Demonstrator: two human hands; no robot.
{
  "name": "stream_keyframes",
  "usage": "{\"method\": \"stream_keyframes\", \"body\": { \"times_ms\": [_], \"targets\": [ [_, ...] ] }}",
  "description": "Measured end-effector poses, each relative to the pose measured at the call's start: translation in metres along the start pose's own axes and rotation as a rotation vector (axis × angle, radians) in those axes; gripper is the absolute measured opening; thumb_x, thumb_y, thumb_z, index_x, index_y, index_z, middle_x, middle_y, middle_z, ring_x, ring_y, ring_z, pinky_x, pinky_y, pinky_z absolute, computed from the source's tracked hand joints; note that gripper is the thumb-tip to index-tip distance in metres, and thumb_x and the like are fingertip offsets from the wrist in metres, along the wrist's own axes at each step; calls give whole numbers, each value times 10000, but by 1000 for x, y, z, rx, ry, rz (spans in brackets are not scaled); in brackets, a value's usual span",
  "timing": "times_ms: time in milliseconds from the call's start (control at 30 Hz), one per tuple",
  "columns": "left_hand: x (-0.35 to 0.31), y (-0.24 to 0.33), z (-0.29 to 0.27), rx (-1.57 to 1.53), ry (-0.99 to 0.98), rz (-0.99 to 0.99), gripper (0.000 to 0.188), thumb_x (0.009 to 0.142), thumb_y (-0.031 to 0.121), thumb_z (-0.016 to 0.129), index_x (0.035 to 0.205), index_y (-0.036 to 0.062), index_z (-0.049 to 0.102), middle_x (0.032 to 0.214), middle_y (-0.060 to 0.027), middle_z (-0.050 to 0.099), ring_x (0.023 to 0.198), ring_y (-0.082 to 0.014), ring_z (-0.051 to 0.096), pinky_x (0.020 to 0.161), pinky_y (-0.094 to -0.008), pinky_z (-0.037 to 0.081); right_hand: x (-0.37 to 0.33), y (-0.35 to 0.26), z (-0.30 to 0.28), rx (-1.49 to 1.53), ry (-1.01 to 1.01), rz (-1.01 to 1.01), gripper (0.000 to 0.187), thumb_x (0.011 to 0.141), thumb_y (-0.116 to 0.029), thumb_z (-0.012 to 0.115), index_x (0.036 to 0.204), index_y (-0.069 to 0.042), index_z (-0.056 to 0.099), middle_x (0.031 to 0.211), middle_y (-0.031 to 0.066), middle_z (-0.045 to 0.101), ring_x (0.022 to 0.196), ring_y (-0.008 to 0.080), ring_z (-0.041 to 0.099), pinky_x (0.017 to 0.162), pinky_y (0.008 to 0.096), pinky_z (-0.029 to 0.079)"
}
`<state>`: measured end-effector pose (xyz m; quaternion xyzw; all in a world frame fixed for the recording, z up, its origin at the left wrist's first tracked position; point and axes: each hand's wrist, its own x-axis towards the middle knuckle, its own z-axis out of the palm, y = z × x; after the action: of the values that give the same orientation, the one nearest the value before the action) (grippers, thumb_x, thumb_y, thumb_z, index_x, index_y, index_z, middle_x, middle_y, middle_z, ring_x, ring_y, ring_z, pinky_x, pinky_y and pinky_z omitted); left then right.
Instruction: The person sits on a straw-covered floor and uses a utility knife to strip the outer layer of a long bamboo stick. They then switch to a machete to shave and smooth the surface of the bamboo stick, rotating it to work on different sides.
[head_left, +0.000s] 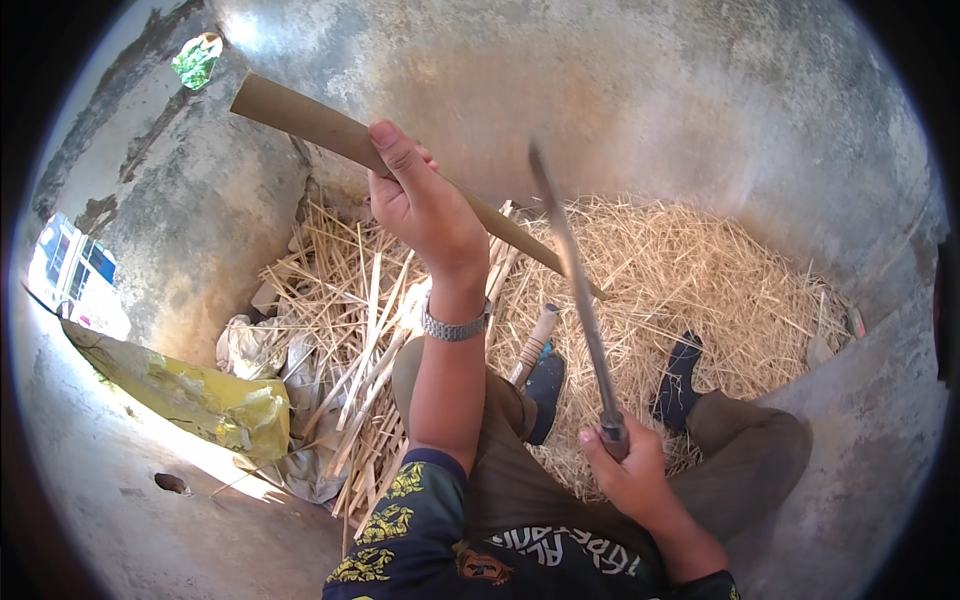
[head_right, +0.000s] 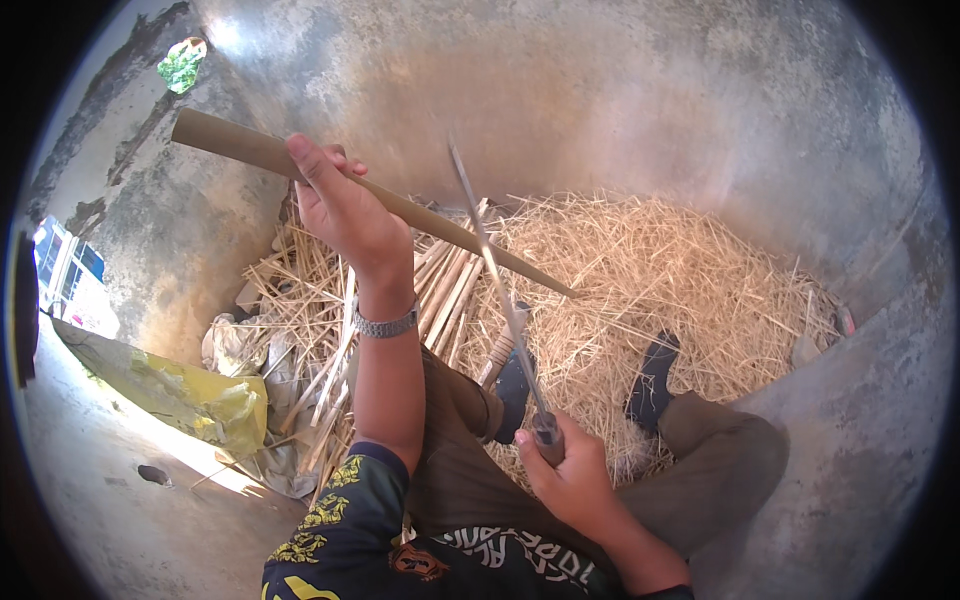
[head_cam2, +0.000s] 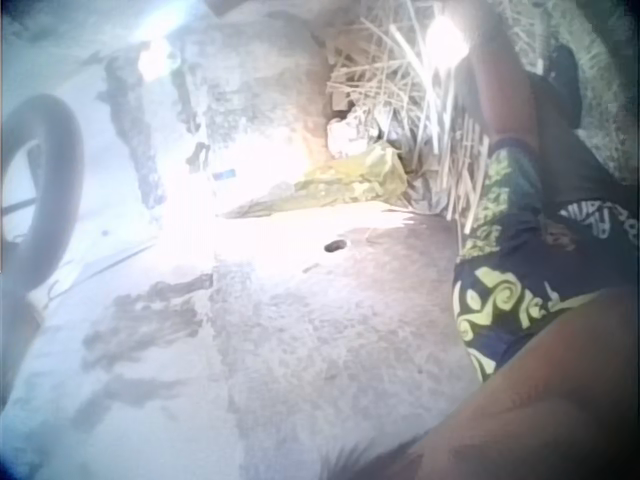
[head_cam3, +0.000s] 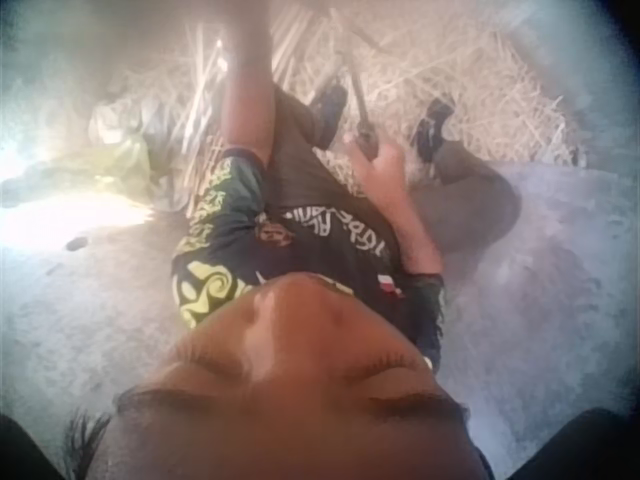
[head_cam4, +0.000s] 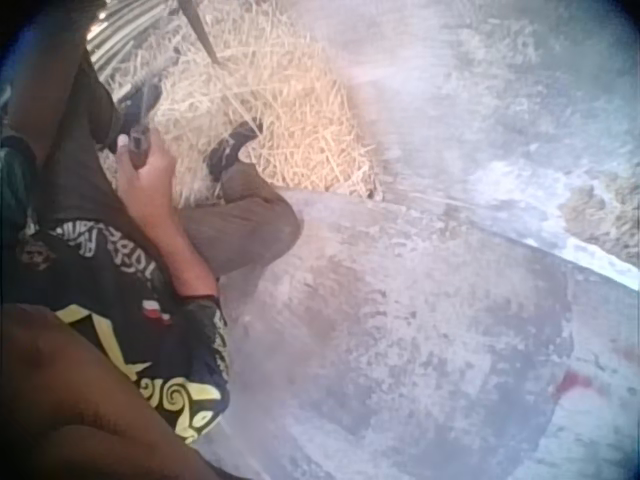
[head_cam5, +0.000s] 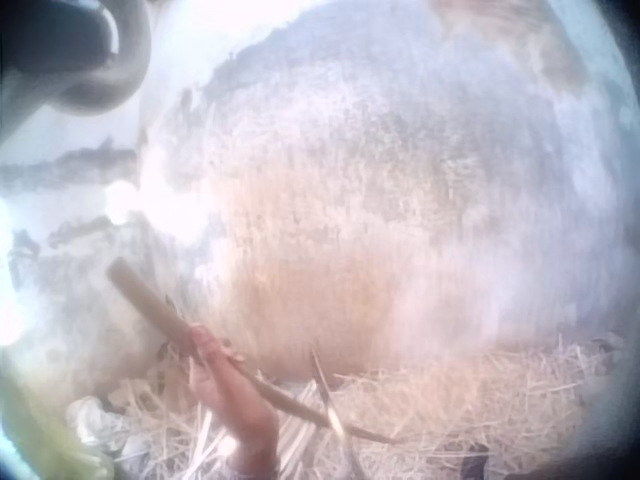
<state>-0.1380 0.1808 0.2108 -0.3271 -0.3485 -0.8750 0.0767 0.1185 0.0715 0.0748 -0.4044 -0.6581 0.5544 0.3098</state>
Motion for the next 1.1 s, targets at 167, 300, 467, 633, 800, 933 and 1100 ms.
{"method": "stream_keyframes", "body": {
  "times_ms": [167, 300, 467, 633, 800, 933, 1100],
  "targets": [
    [3, -3, -6, -63, -2, -20, 589, 1031, 632, 449, 733, 124, 464, 720, 14, 452, 703, -89, 428, 705, -252, 369, 5, 0, -4, -15, -43, 54, 250, 947, -197, 716, 855, 10, 609, 598, 22, 557, 585, 55, 476, 539, 300, 424],
    [4, -3, -3, -54, 23, -16, 622, 1039, 642, 421, 703, 121, 462, 702, 12, 447, 706, -90, 418, 733, -260, 347, -5, -13, -6, -26, 16, -3, 247, 948, -194, 713, 855, 10, 611, 601, 37, 564, 584, 58, 485, 539, 300, 424],
    [2, -1, -1, 1, 28, -1, 598, 1044, 629, 425, 730, 122, 473, 721, 12, 468, 700, -86, 411, 721, -258, 350, 2, 1, -3, -46, -2, -32, 262, 942, -218, 718, 868, 9, 611, 614, 51, 585, 575, 83, 509, 542, 313, 435],
    [3, -1, -1, -12, 38, -7, 589, 1046, 615, 438, 731, 119, 477, 728, 14, 478, 696, -79, 414, 711, -247, 346, 9, 9, -6, -32, -47, 108, 284, 933, -249, 720, 882, 9, 613, 623, 62, 598, 569, 110, 526, 549, 329, 448],
    [1, -1, 1, -2, 50, 0, 585, 1050, 607, 436, 726, 122, 471, 721, 17, 474, 687, -76, 411, 699, -244, 348, -2, -11, -6, -15, -1, 16, 276, 933, -240, 720, 895, 14, 619, 624, 49, 597, 582, 98, 523, 555, 323, 449],
    [0, 0, 2, -4, 54, -27, 586, 1051, 607, 433, 726, 121, 472, 721, 14, 472, 691, -78, 415, 696, -250, 350, 0, 6, -5, 53, -69, 70, 269, 934, -235, 722, 903, 15, 628, 614, 33, 589, 585, 84, 518, 556, 314, 447],
    [3, -2, -2, -15, 36, 14, 586, 1052, 609, 429, 729, 122, 473, 718, 17, 466, 701, -82, 421, 702, -252, 349, 2, -2, -6, -17, -15, 65, 252, 931, -216, 724, 898, 14, 625, 608, 46, 583, 571, 84, 517, 545, 309, 441]
  ]
}}
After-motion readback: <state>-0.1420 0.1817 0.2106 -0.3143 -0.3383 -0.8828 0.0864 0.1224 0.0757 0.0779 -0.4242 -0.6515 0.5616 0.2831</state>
